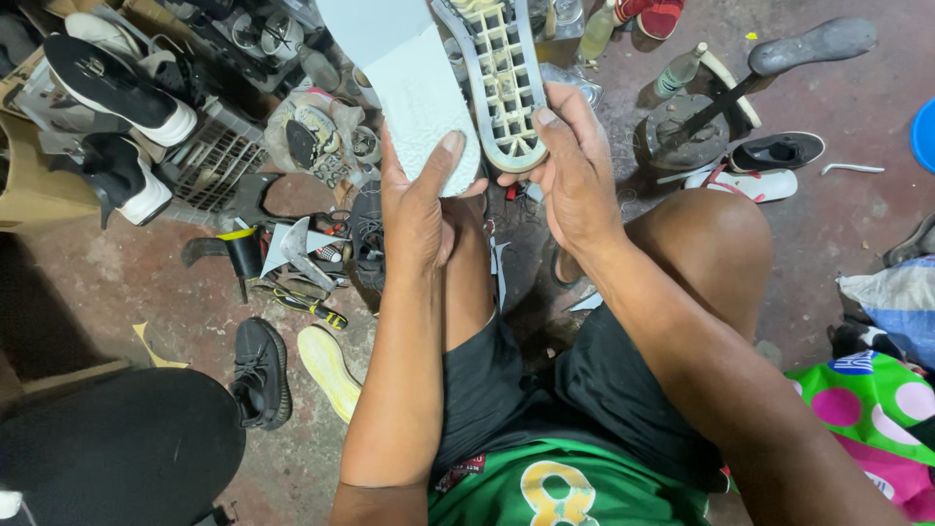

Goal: The person is repairing a shoe by applying adhesive to a white sole and pressing it onto a matching white upper, using a small pick to carefully align and secure the edges.

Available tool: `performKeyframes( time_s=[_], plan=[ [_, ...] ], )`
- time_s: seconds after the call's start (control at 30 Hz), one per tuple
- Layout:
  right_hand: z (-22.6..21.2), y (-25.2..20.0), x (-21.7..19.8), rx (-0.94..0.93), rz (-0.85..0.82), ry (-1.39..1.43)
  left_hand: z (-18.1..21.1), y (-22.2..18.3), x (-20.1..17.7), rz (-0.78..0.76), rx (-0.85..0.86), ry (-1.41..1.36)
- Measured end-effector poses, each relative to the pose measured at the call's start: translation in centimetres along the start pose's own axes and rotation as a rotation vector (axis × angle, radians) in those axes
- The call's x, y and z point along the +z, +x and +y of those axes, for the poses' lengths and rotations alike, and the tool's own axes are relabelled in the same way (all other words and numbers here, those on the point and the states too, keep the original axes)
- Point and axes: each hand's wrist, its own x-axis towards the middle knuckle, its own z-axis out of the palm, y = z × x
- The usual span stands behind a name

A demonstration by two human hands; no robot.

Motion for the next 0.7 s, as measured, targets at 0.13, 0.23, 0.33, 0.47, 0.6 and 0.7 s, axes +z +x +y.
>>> performKeyframes(
  time_s=[0.13,0.23,0.33,0.47,0.6,0.7],
  plan=[
    [0.1,0.0,0.0,-0.006,-0.011,-0.017,0.0,-0.1,-0.1,-0.016,0.0,-0.018],
    [0.2,0.2,-0.1,-0.003,-0.008,-0.026,0.1,0.1,-0.1,-0.014,-0.015,-0.016],
    [0.3,0.2,-0.3,0.005,-0.001,-0.017,-0.1,0.0,-0.2,-0.027,-0.015,-0.024],
    [0.4,0.2,-0.5,0.007,-0.001,-0.024,-0.5,0.4,-0.5,-0.03,-0.019,-0.024],
    [0.5,0.6,-1.0,0.063,0.002,0.025,-1.0,1.6,-1.1,-0.008,-0.112,-0.007],
    [0.6,1.1,-1.5,0.089,0.032,0.022,-1.1,2.4,-1.3,-0.014,-0.189,-0.027]
  ],
)
